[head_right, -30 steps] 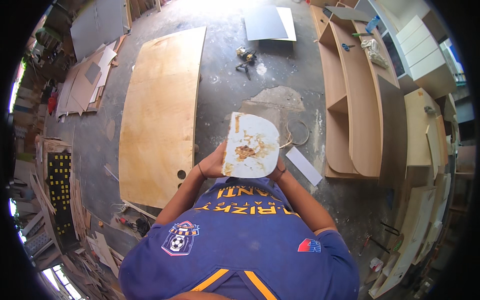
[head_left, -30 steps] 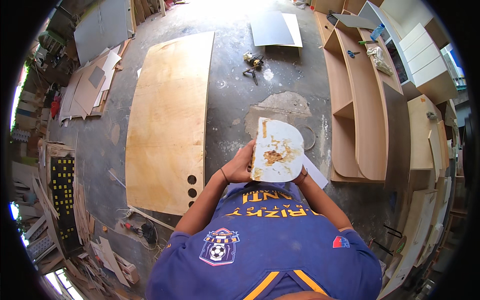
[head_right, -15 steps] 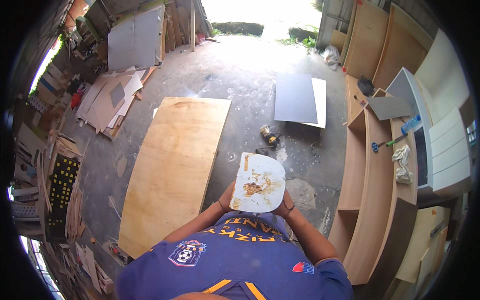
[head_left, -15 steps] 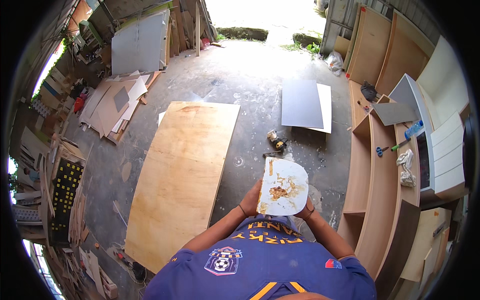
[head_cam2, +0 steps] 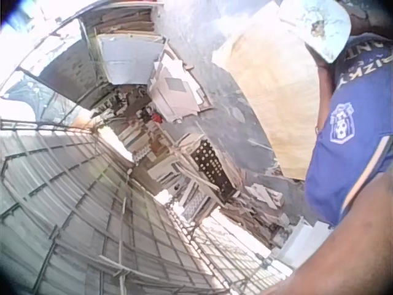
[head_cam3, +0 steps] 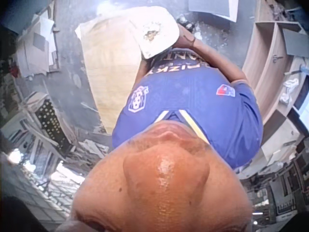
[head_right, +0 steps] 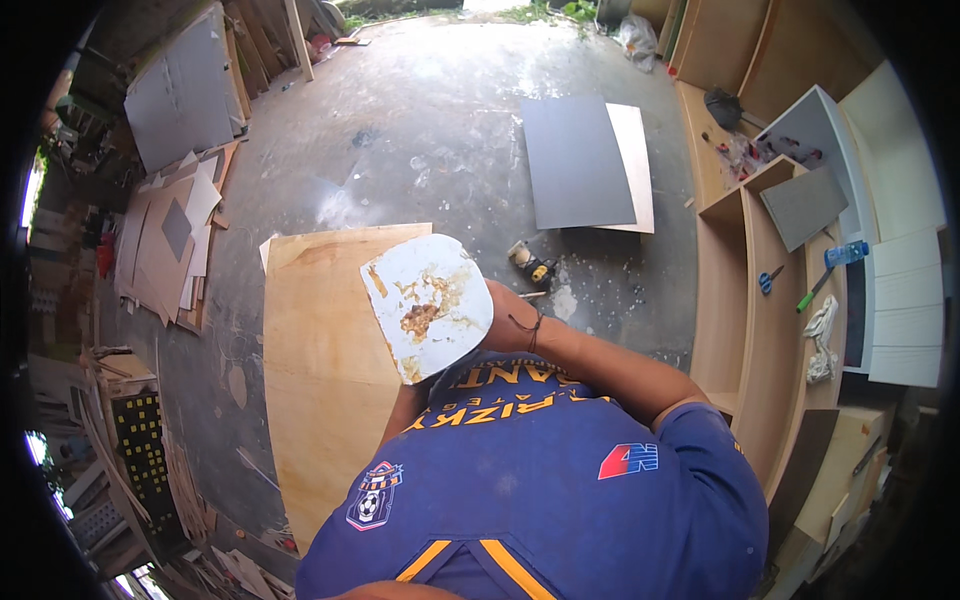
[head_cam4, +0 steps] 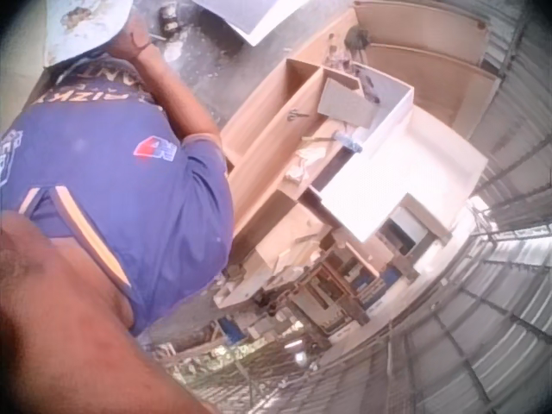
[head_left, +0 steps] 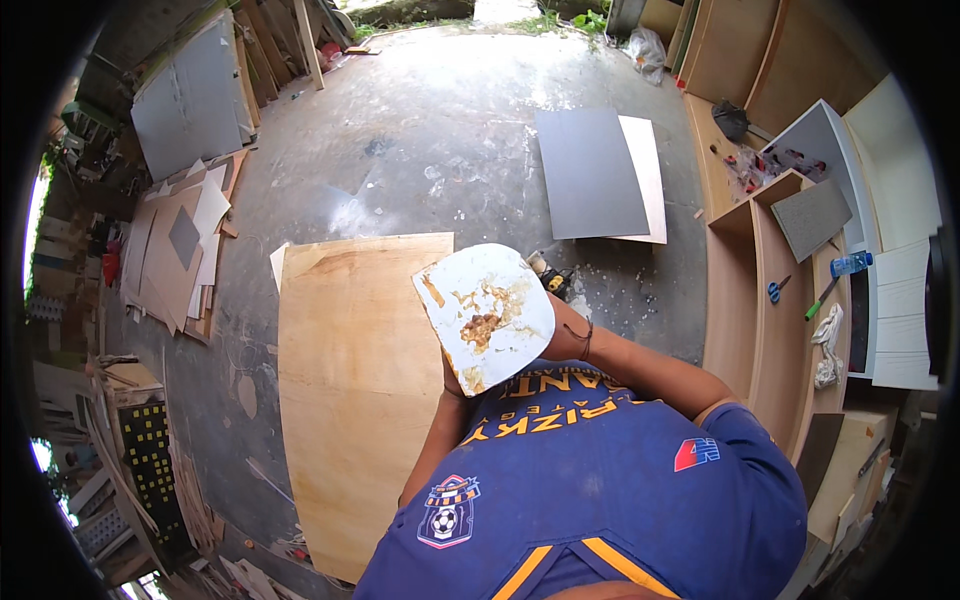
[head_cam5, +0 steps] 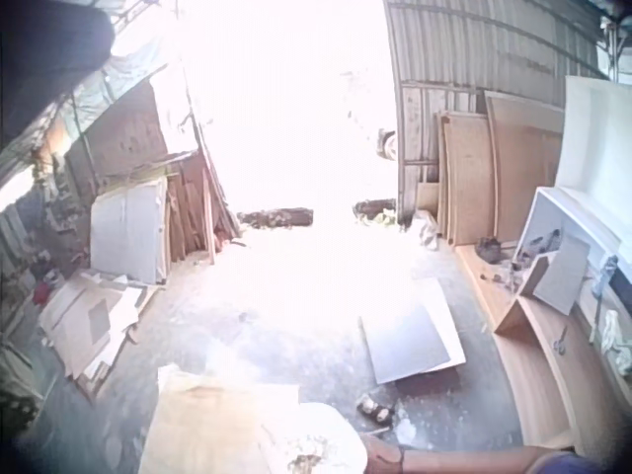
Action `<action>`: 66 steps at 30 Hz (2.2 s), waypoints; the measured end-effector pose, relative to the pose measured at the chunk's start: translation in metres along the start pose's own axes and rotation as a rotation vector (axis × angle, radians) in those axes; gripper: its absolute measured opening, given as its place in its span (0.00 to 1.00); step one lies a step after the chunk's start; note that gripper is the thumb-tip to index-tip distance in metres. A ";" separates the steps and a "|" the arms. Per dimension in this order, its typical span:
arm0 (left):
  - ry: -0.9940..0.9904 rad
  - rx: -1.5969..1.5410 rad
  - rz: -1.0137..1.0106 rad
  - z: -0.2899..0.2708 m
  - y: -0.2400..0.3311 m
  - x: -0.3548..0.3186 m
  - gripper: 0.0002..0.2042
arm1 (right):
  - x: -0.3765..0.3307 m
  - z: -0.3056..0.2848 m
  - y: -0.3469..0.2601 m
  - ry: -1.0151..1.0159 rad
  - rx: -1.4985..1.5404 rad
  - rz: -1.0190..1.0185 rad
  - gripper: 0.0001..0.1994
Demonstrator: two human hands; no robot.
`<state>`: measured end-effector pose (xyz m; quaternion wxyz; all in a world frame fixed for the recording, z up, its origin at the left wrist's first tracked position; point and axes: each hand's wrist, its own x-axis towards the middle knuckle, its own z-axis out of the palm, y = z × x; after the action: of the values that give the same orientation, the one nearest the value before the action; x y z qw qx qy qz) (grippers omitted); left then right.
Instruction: The person pours glue from a bottle onto a board and spreads it evenly across the surface using a plastic scraper.
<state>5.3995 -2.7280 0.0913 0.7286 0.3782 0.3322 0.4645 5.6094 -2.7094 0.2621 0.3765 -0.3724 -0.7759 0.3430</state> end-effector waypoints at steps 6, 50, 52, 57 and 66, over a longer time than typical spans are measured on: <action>-0.080 0.612 0.151 0.002 0.071 0.122 0.25 | 0.077 -0.055 0.054 0.289 0.142 0.243 0.40; -2.257 2.255 0.053 0.371 -0.013 0.948 0.36 | 0.276 -0.106 0.316 3.494 0.091 0.669 0.25; -2.229 2.491 0.213 0.396 -0.023 0.936 0.35 | 0.298 -0.087 0.309 3.537 0.065 0.698 0.25; -2.216 2.655 0.558 0.434 -0.035 0.897 0.31 | 0.326 -0.065 0.299 3.625 -0.050 0.700 0.26; -2.082 3.112 0.890 0.464 -0.060 0.857 0.30 | 0.322 -0.040 0.297 3.714 0.035 0.576 0.27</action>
<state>6.1104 -2.0617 0.1545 0.4713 -0.7297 0.2144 0.4466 5.5969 -2.2856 0.1460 -0.5692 0.3197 -0.6476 0.3928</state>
